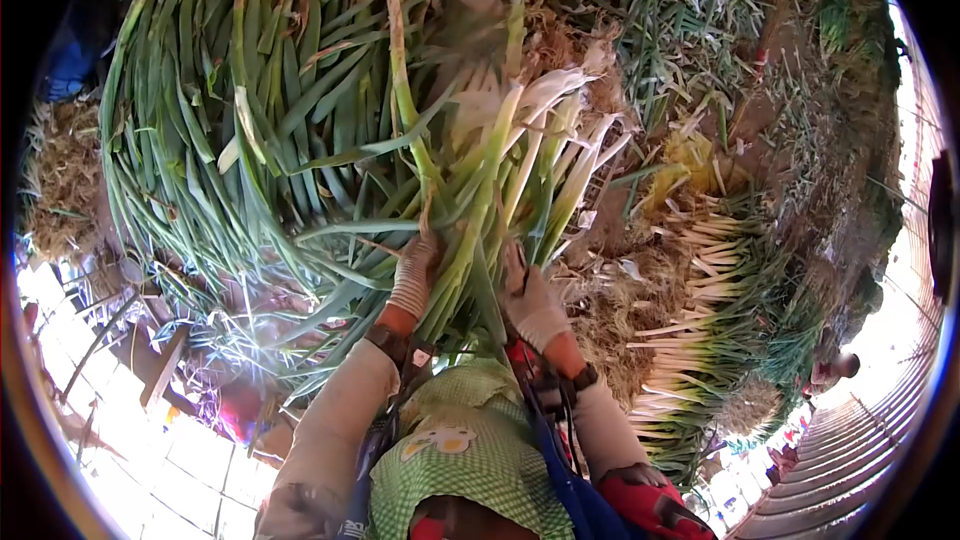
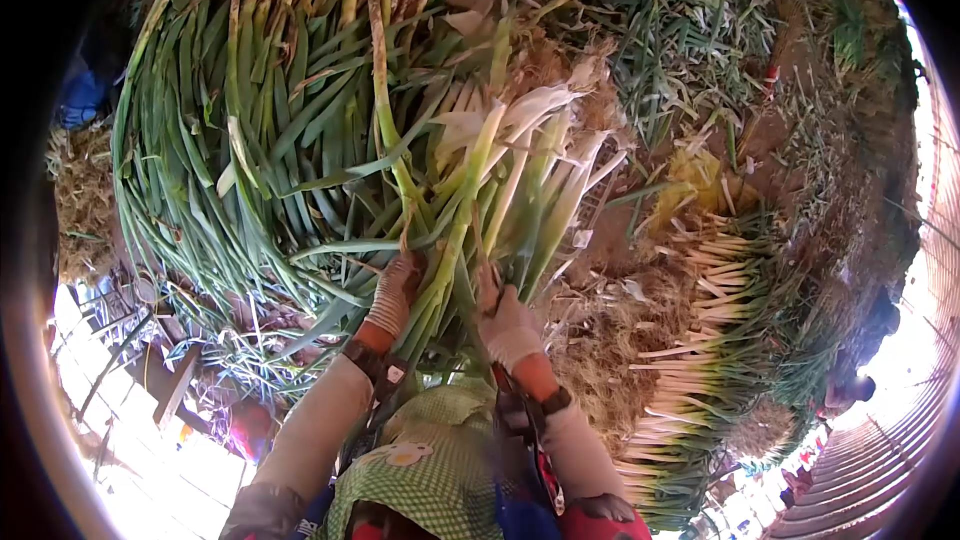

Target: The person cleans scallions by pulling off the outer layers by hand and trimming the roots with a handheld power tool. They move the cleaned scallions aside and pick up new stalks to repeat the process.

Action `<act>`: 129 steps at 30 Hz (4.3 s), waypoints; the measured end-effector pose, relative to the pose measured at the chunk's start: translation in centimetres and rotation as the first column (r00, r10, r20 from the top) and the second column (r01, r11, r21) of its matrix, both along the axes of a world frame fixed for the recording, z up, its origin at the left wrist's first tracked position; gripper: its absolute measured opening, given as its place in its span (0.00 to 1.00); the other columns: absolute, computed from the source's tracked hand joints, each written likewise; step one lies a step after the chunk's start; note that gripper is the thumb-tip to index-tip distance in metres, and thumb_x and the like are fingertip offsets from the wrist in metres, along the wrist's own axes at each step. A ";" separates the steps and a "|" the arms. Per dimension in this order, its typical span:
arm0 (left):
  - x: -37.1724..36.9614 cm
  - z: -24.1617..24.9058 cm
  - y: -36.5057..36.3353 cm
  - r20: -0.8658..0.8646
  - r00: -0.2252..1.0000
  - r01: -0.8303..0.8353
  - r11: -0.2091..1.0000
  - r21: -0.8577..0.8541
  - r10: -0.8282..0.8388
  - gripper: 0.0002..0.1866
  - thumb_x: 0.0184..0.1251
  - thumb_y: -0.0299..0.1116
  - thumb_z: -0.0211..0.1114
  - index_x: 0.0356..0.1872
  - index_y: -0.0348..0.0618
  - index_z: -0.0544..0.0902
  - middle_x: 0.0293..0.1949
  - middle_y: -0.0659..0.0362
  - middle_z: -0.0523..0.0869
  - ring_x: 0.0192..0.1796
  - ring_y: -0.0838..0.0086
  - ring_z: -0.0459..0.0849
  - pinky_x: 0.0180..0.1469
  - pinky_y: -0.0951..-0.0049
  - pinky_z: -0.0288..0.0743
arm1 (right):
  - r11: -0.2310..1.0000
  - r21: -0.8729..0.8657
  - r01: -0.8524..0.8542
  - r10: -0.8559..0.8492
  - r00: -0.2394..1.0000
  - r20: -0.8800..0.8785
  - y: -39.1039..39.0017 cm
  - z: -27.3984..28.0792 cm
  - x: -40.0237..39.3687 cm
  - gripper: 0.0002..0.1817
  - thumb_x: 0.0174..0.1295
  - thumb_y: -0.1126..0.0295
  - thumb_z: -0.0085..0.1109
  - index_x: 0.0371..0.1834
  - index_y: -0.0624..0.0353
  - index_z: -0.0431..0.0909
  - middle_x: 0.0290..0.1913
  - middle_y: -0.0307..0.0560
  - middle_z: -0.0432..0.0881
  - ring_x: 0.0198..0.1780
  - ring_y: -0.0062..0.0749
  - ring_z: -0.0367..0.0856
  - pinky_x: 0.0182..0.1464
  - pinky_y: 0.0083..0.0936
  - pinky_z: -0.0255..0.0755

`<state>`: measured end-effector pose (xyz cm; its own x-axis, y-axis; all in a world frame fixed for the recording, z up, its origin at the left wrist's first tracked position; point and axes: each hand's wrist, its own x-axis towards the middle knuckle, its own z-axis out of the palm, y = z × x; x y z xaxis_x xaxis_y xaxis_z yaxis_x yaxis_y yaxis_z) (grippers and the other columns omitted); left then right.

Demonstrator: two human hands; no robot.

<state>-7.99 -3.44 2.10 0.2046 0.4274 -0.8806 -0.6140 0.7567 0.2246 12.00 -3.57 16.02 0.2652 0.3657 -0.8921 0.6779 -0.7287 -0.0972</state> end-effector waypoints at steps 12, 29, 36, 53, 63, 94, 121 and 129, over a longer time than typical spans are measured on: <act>2.5 4.2 2.5 -0.175 0.921 0.372 0.918 0.137 -0.347 0.35 0.53 0.16 0.68 0.66 0.36 0.68 0.57 0.59 0.78 0.54 0.73 0.77 0.58 0.76 0.71 | 0.929 0.346 -0.131 0.171 0.981 -0.088 -3.5 -1.1 0.6 0.21 0.62 0.58 0.54 0.47 0.66 0.66 0.38 0.71 0.80 0.42 0.64 0.80 0.43 0.49 0.74; 0.3 2.6 0.8 -0.052 0.922 0.386 0.894 0.227 -0.384 0.33 0.59 0.19 0.67 0.67 0.37 0.67 0.59 0.66 0.75 0.56 0.80 0.72 0.60 0.79 0.65 | 0.964 0.245 0.107 -0.107 0.994 -0.013 12.4 -10.1 4.7 0.26 0.55 0.58 0.61 0.46 0.73 0.74 0.34 0.63 0.82 0.34 0.48 0.84 0.39 0.39 0.78; 1.9 7.6 -2.6 0.066 0.931 0.307 0.870 0.385 -0.358 0.40 0.58 0.23 0.69 0.71 0.39 0.60 0.72 0.60 0.62 0.72 0.74 0.57 0.70 0.74 0.53 | 0.901 0.351 0.253 -0.198 0.962 -0.186 14.2 -10.9 5.9 0.22 0.63 0.59 0.56 0.46 0.72 0.76 0.30 0.55 0.82 0.25 0.36 0.78 0.32 0.35 0.76; -2.0 6.1 -0.9 0.310 0.920 0.211 0.970 0.119 -0.238 0.45 0.56 0.42 0.73 0.70 0.35 0.59 0.55 0.58 0.77 0.57 0.69 0.76 0.64 0.68 0.67 | 0.968 0.212 -0.133 0.151 0.986 -0.072 13.3 -6.1 2.8 0.22 0.64 0.58 0.54 0.44 0.71 0.72 0.34 0.61 0.83 0.33 0.50 0.82 0.37 0.38 0.77; 1.3 3.2 -5.5 -0.139 0.841 0.536 0.768 0.350 -0.523 0.55 0.41 0.26 0.80 0.73 0.41 0.55 0.64 0.58 0.72 0.62 0.75 0.70 0.65 0.73 0.65 | 0.969 0.241 0.048 -0.020 0.993 -0.117 10.6 -8.2 7.7 0.19 0.59 0.62 0.63 0.39 0.69 0.73 0.26 0.51 0.78 0.28 0.39 0.76 0.34 0.31 0.73; 1.2 -9.2 11.9 -0.899 0.121 0.783 0.597 -0.174 -0.422 0.31 0.45 0.53 0.73 0.47 0.42 0.81 0.36 0.49 0.87 0.41 0.54 0.86 0.45 0.64 0.79 | 0.924 0.351 0.151 -0.009 0.926 -0.377 3.0 -4.7 2.7 0.30 0.57 0.58 0.65 0.51 0.72 0.66 0.37 0.64 0.81 0.38 0.48 0.81 0.40 0.36 0.75; 4.6 6.8 0.5 -0.826 0.209 0.901 0.431 -0.044 -0.523 0.33 0.47 0.32 0.71 0.59 0.45 0.72 0.48 0.46 0.82 0.47 0.50 0.82 0.49 0.58 0.76 | 0.996 0.061 0.064 -0.053 0.985 -0.166 -0.5 1.8 0.1 0.32 0.54 0.59 0.67 0.54 0.69 0.66 0.44 0.65 0.79 0.45 0.54 0.79 0.47 0.42 0.73; 3.6 5.7 -1.2 -0.741 0.369 0.850 0.526 0.025 -0.561 0.38 0.48 0.30 0.74 0.64 0.37 0.68 0.48 0.48 0.83 0.49 0.59 0.83 0.53 0.70 0.74 | 0.972 0.233 0.003 -0.010 1.000 0.027 4.3 -6.5 1.6 0.26 0.58 0.59 0.62 0.49 0.68 0.66 0.30 0.63 0.81 0.33 0.59 0.82 0.34 0.46 0.75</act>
<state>-4.42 -4.65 7.85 0.1077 0.6727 -0.7321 0.5014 0.5991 0.6243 13.62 0.70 9.50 0.2918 0.5607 -0.7749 0.6779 -0.6928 -0.2460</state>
